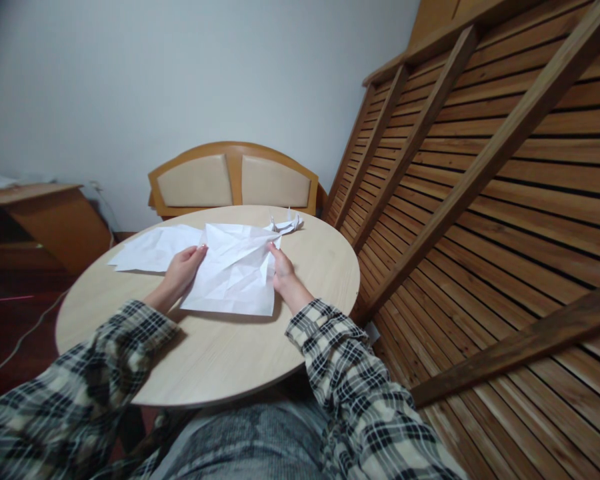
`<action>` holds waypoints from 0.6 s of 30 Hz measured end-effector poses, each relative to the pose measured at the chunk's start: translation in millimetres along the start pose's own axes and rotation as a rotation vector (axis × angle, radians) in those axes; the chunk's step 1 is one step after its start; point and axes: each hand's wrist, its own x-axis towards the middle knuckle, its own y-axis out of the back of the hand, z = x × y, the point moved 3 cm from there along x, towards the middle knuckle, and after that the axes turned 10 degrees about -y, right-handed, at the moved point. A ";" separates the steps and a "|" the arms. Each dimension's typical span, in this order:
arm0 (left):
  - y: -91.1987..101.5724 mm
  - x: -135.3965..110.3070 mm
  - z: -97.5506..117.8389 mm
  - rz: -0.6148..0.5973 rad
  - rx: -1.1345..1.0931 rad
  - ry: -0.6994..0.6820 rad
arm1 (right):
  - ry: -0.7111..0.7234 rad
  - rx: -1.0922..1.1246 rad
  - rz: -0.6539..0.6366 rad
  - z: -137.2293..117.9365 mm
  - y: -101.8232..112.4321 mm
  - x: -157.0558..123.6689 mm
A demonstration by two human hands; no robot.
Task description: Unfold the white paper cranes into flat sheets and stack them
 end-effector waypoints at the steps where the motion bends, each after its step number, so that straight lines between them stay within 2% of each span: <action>1: 0.4 0.4 -0.5 -0.004 0.004 0.001 | 0.002 -0.006 -0.002 0.6 0.2 0.5; 6: 0.1 3.3 -7.0 -0.059 -0.019 -0.012 | 0.003 0.019 0.040 3.9 5.6 7.7; 9: -1.3 3.7 -8.5 -0.066 -0.045 -0.016 | 0.073 0.049 0.158 3.4 13.7 13.3; 12: 0.8 6.4 -5.9 -0.043 -0.020 -0.075 | 0.169 0.099 0.277 1.8 21.2 16.2; 15: 12.5 15.7 -4.4 -0.046 0.088 -0.149 | 0.193 0.129 0.267 1.2 21.2 15.8; 18: 41.5 30.8 -7.8 0.107 0.172 -0.229 | 0.176 0.103 0.217 0.2 16.9 10.6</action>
